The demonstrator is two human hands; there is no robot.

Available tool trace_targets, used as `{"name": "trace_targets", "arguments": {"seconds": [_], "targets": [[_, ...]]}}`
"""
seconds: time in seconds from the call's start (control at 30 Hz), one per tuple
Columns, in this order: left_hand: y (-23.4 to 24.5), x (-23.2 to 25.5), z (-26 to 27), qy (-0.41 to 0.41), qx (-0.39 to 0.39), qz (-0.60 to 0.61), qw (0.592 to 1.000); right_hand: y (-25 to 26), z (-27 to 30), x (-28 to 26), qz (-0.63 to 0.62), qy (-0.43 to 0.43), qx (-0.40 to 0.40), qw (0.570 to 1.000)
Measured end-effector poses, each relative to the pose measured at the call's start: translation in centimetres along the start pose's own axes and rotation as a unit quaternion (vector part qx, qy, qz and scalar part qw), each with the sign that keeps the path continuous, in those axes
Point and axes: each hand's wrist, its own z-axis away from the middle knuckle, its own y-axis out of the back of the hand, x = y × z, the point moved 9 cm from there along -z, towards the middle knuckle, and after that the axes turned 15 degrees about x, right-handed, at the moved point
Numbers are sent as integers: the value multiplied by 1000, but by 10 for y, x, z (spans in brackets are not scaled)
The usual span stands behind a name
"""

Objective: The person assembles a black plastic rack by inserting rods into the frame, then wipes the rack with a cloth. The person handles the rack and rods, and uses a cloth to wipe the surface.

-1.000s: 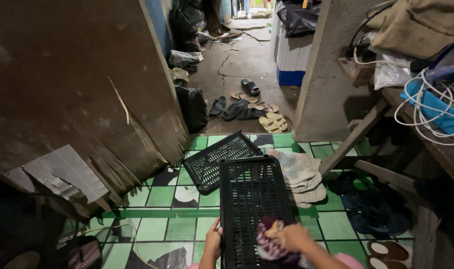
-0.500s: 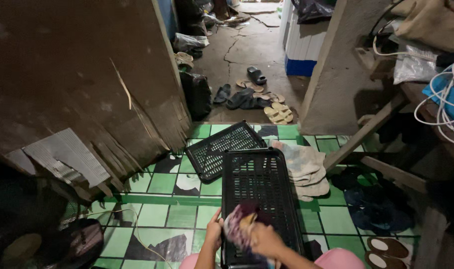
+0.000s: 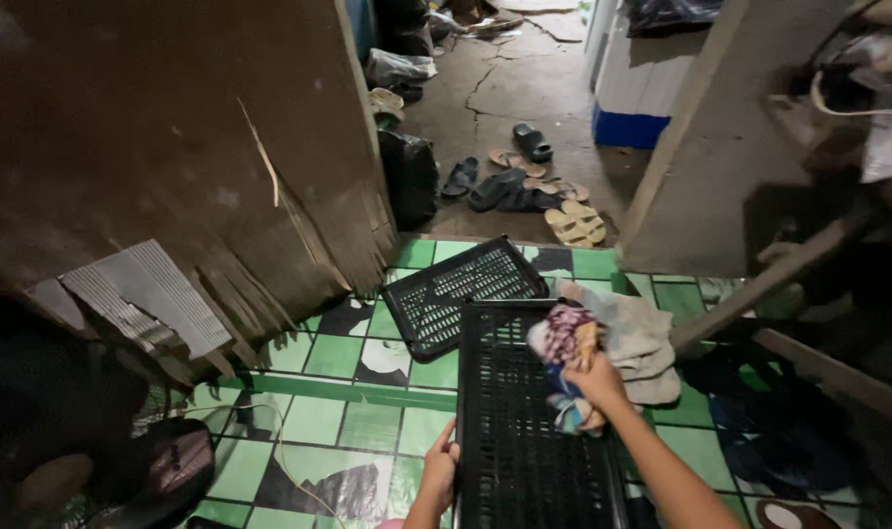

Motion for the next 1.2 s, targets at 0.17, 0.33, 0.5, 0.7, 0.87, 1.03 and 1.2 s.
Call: {"name": "trace_targets", "arguments": {"seconds": [0.17,0.33,0.5,0.7,0.87,1.03,1.2], "targets": [[5,-9,-7,-4,6,-30,1000,-37,-29,-38,125,106,53,985],[10,-19,-10,18,-7,-14,1000,-116,-42,-58,160,48,-56,984],[12,-25,-14,18,-3,-7,1000,-175,-16,-98,107,185,-152,965],[10,-22,-12,43,4,15,999,-176,67,-110,34,225,-241,943],[6,-11,1,81,32,28,996,-102,180,-99,-33,287,-351,891],[-5,-3,9,62,-27,76,995,-52,266,-49,22,377,-435,817],[-2,-1,4,7,-18,-10,1000,5,247,-62,139,414,-436,787]]}}
